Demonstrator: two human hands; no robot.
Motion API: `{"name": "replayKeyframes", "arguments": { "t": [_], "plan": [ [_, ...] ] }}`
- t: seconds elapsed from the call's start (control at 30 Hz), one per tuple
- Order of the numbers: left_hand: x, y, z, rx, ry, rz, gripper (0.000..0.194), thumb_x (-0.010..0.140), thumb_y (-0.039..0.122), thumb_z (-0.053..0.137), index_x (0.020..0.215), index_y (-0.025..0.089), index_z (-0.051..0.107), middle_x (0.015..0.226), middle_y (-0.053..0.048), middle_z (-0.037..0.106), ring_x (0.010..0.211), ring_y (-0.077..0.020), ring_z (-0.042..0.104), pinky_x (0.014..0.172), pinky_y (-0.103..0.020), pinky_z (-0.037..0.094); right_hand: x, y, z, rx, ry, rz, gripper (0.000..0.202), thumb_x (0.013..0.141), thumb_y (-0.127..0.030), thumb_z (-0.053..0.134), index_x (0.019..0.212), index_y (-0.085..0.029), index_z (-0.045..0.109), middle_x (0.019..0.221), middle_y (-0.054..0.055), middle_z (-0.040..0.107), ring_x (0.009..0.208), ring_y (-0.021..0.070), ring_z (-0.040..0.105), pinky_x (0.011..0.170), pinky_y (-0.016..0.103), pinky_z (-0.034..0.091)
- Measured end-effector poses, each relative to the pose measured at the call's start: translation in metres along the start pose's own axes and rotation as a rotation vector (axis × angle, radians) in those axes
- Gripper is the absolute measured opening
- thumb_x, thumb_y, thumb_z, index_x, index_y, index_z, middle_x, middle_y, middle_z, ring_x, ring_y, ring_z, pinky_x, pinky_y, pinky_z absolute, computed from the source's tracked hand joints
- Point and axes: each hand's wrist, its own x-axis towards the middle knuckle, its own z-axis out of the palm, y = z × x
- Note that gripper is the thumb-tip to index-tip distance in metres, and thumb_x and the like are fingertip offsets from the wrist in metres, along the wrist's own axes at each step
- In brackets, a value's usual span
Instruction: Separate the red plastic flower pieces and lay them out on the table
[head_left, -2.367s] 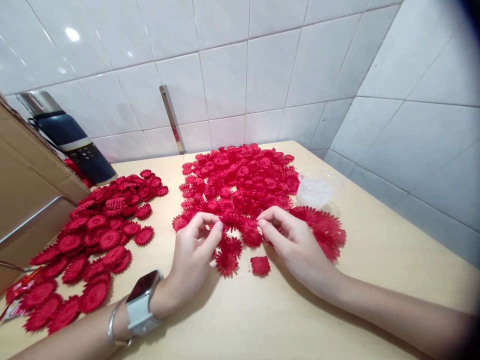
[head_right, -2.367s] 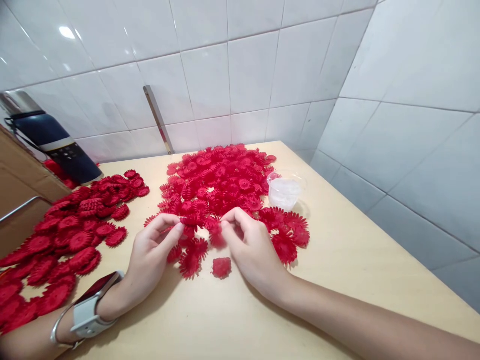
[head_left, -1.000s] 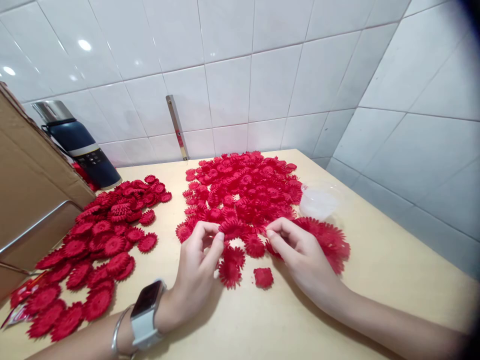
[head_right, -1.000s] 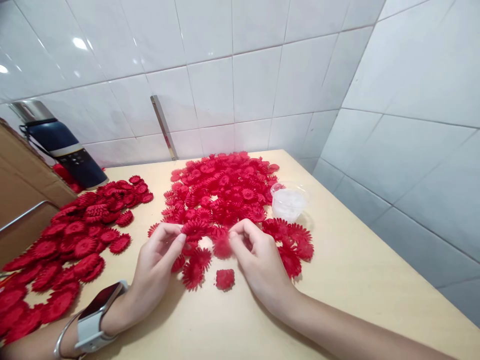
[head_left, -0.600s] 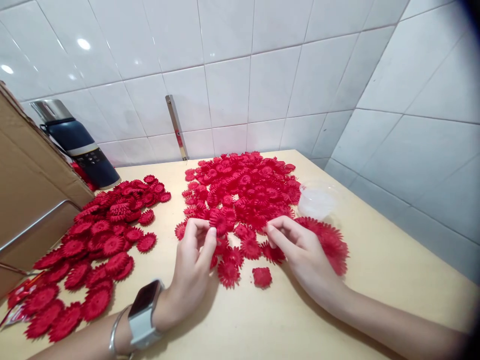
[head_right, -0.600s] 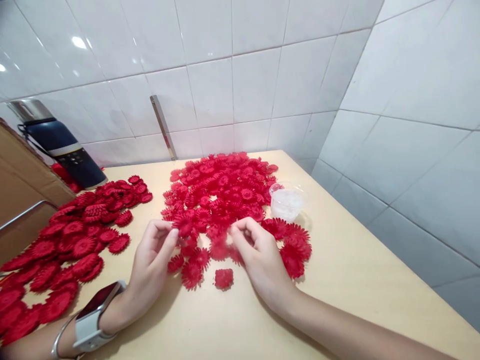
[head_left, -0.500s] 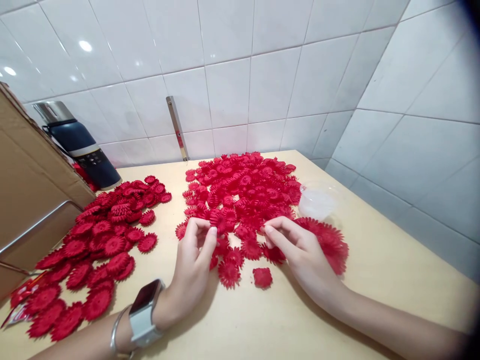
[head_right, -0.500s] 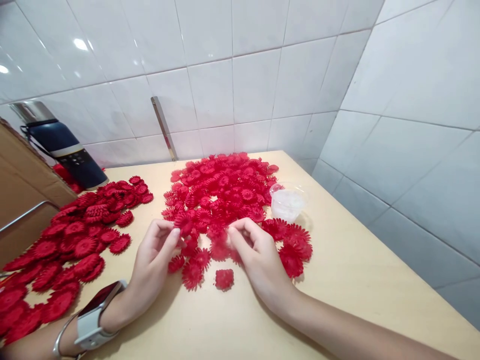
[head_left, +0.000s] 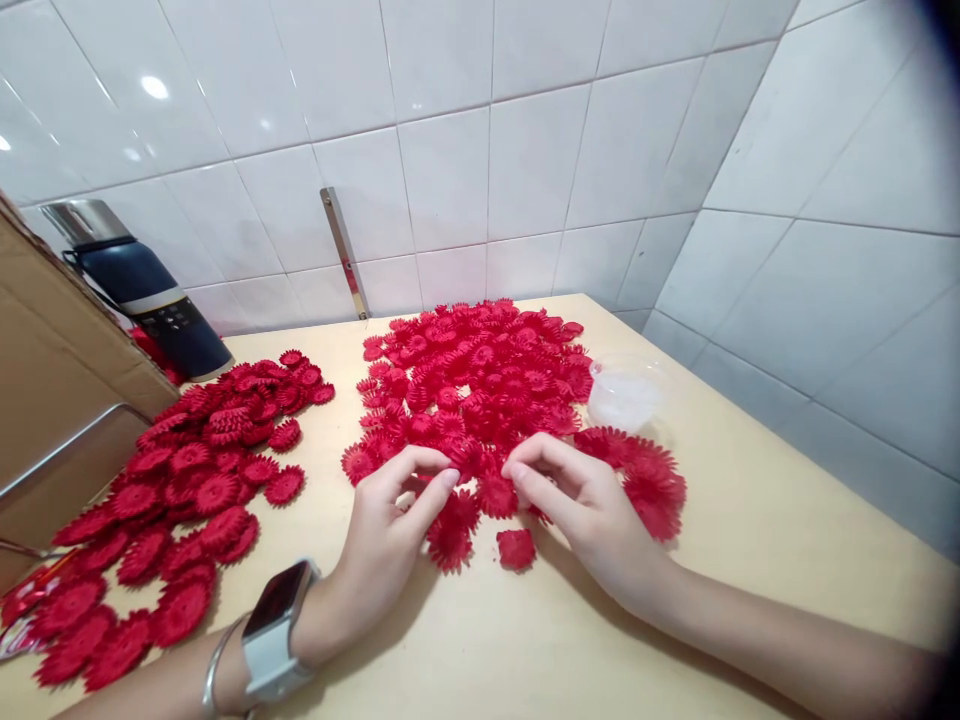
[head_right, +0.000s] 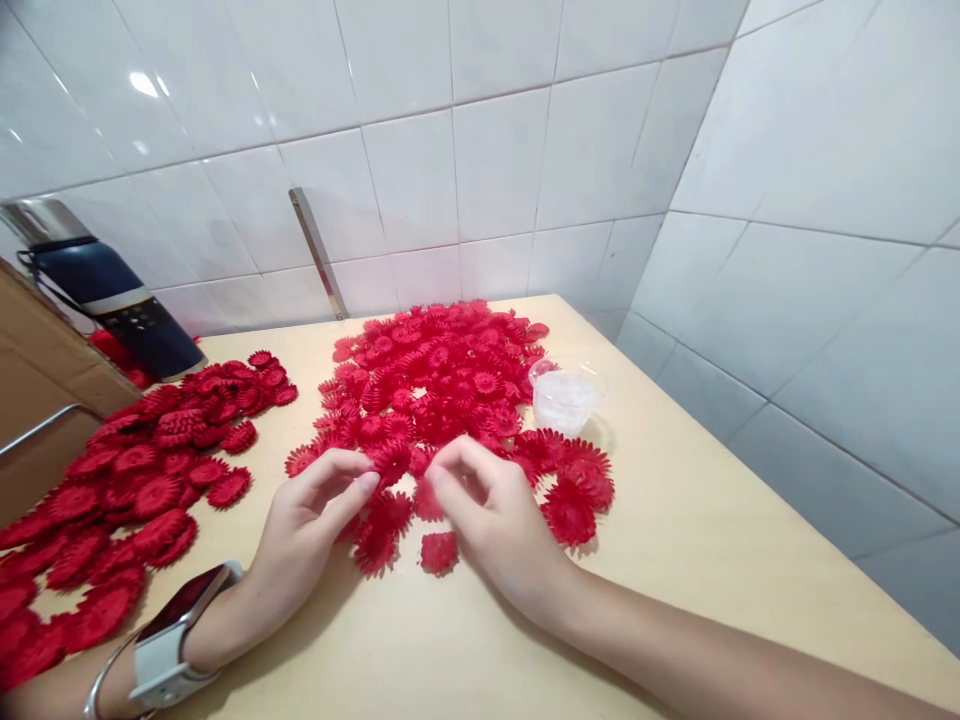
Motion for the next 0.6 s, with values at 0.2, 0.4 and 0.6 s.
{"name": "replayKeyframes", "arguments": {
  "t": [0.2,0.4,0.6],
  "plan": [
    [-0.0016,-0.0012,-0.0023,0.113,-0.033,0.101,0.006,0.080,0.020,0.057,0.080,0.021,0.063,0.079,0.002,0.063,0.071,-0.0112,0.057,0.064,-0.019,0.044,-0.0026,0.0009,-0.0005,0.044,-0.228,0.039,0.013,0.084,-0.027,0.048,0.075,-0.018,0.049,0.055,-0.004,0.053,0.050,0.0113,0.055,0.051,0.024,0.044],
    [-0.0033,-0.0014,-0.0036,0.203,-0.089,0.194,0.007,0.081,0.018,0.057,0.078,0.020,0.063,0.076,0.001,0.062,0.071,-0.0117,0.057,0.065,-0.019,0.044,0.0001,-0.0010,-0.0001,0.112,-0.230,0.094,0.017,0.081,-0.032,0.053,0.073,-0.019,0.048,0.061,-0.004,0.053,0.050,0.0100,0.056,0.048,0.022,0.045],
    [-0.0036,-0.0007,-0.0033,0.235,-0.132,0.247,0.007,0.081,0.019,0.057,0.077,0.020,0.063,0.077,-0.001,0.063,0.071,-0.0131,0.057,0.065,-0.021,0.045,0.0008,-0.0003,0.0013,0.121,-0.235,0.088,0.017,0.081,-0.032,0.055,0.073,-0.019,0.048,0.062,-0.004,0.053,0.050,0.0098,0.056,0.047,0.021,0.045]
  ]
}}
